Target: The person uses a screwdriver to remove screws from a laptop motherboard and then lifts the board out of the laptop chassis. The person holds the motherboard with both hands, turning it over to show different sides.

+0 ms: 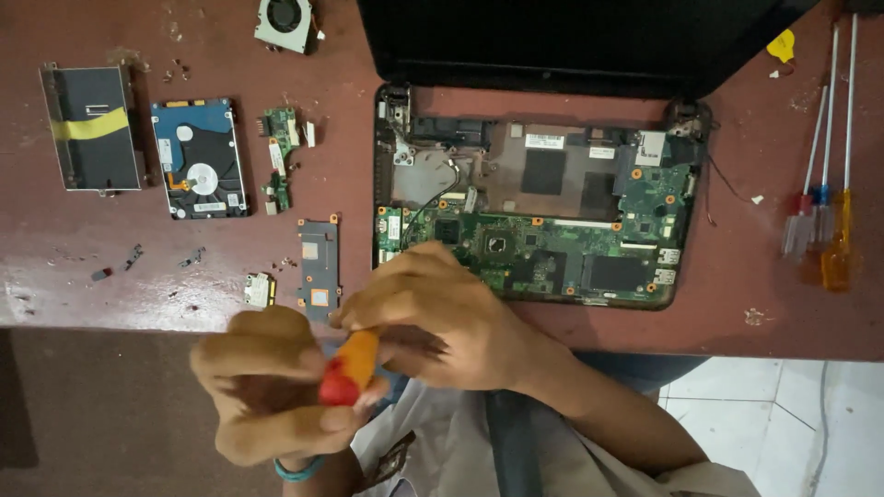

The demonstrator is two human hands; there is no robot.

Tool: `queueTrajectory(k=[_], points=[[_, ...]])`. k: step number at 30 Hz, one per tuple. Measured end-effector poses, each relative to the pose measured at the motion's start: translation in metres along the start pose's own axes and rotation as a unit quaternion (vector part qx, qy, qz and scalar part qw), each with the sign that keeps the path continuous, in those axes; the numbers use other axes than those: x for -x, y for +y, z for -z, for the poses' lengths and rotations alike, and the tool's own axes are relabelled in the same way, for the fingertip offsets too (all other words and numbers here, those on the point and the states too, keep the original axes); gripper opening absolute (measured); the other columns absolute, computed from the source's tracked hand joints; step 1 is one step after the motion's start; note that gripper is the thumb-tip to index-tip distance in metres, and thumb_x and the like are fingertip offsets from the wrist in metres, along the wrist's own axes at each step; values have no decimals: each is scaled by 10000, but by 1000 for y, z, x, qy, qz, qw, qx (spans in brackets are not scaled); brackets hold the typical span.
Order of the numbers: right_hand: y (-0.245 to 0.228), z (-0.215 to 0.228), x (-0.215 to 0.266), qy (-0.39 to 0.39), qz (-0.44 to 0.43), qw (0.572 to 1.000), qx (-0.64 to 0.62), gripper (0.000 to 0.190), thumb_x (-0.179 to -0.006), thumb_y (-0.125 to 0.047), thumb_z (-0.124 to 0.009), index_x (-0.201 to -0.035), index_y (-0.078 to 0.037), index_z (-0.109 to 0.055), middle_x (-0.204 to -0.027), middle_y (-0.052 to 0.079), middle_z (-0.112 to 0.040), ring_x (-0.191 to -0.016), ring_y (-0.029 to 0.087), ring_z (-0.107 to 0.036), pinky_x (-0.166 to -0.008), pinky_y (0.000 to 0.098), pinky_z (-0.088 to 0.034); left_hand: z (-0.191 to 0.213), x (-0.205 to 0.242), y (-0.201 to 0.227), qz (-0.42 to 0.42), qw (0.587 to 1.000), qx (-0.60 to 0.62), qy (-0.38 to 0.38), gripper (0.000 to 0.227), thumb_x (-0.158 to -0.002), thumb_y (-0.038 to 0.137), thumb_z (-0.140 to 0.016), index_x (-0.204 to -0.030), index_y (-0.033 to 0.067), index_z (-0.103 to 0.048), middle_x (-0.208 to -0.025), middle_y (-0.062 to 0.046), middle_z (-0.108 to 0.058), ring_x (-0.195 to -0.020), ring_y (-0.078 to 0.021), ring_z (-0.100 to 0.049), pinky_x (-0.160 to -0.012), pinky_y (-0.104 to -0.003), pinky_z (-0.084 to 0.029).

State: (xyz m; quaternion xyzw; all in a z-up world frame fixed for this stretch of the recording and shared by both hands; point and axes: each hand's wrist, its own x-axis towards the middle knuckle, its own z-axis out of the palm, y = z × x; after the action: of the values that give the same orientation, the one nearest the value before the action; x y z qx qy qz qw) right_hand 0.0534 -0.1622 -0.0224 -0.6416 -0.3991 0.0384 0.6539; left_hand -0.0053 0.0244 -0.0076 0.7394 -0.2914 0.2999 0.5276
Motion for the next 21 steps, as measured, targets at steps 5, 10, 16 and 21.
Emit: queueTrajectory(k=[5, 10, 16, 21], points=[[-5, 3, -2, -12, -28, 1000, 0, 169, -1083, -219, -598, -1218, -120, -619, -1179, 29, -729, -1095, 217, -715, -997, 375, -459, -23, -2, 18, 100, 984, -102, 106, 197, -964, 282, -680, -1123, 327, -573, -1311, -124, -535, -1089, -210, -622, -824, -280, -562], [-5, 3, -5, 3, -7, 1000, 12, 142, -1051, -144, -656, -1178, -90, -621, -1154, 49, -731, -1072, 235, -726, -986, 354, -459, -22, -3, 12, 73, 993, -50, 81, 103, -1002, 220, -641, -1087, 244, -589, -1067, -184, -720, -886, -268, -731, -795, -320, -618], [-4, 3, -4, -12, 2, 999, 30, 203, -1036, -219, -692, -1207, -125, -633, -1143, 23, -732, -1048, 211, -737, -980, 350, -449, -4, 5, 3, 40, 997, -67, 23, 285, -886, 265, -791, -1122, 315, -639, -1104, -45, -580, -744, -100, -526, -597, -222, -469], [-9, 3, -9, -7, 2, 1000, 21, 128, -1059, -182, -622, -1150, -97, -649, -1118, 45, -727, -1045, 238, -741, -984, 367, -452, -19, 4, 23, 176, 976, -53, 115, 89, -1011, 371, -645, -1037, 294, -682, -1304, -72, -639, -1155, -184, -619, -858, -276, -612]])
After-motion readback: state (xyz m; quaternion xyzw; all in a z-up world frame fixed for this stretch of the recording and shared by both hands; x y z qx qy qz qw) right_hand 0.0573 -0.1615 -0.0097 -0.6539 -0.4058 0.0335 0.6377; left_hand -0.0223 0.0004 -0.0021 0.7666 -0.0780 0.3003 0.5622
